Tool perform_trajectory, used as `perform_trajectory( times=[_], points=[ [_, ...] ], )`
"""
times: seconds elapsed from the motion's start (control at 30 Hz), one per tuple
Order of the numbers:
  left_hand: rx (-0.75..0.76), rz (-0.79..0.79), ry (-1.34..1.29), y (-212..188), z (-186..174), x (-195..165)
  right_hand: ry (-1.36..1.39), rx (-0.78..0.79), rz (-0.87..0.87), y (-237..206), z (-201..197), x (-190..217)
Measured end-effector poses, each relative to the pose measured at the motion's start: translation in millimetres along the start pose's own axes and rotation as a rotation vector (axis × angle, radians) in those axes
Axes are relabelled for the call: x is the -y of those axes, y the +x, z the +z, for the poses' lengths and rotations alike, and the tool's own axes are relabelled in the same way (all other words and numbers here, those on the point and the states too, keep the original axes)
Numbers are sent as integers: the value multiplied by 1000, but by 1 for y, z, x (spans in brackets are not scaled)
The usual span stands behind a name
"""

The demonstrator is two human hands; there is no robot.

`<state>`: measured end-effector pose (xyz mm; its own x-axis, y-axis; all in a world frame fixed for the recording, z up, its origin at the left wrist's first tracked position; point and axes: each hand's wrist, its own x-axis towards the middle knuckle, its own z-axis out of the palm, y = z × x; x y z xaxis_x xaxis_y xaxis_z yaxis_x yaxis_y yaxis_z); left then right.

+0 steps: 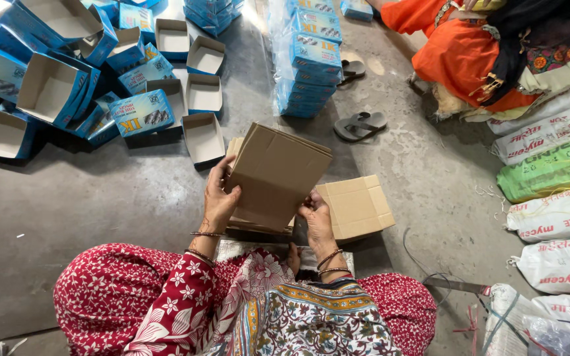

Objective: The person sits on the floor and folds flat cardboard pieces into small rectangular boxes. She repeatedly picks up a flat piece, folds the side flaps inward, and stacks the finished boxes. The workspace contains stacks of blue printed boxes and large white sacks.

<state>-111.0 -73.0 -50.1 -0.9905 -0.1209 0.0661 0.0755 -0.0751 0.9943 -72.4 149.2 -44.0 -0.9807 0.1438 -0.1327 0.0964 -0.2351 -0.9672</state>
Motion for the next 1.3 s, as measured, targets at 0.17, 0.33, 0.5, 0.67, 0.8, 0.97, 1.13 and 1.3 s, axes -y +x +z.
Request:
perform_trajectory(
  times=[0.17, 0.33, 0.5, 0.67, 0.8, 0.97, 1.13, 1.3],
  points=[
    [122, 237, 46, -5, -6, -4, 42, 143, -131, 5, -25, 3],
    [167, 131, 120, -9, -6, 0, -12, 165, -105, 12, -34, -5],
    [211, -15, -36, -4, -3, 8, -588, 174, -286, 7, -35, -5],
    [228, 117, -85, -24, 18, -18, -419, 86, -601, -6, -54, 13],
    [387, 376, 292, -82, 54, -73, -296, -236, -660, -15, -47, 21],
    [346, 665, 221, -125, 71, -97, -118, -308, -711, -65, -20, 25],
    [314, 328, 243, -92, 50, -68, -365, -397, -466, -122, -5, 27],
    [539, 65, -173, -90, 22, -70, -110, -102, -332, -154, -40, 56]
  ],
)
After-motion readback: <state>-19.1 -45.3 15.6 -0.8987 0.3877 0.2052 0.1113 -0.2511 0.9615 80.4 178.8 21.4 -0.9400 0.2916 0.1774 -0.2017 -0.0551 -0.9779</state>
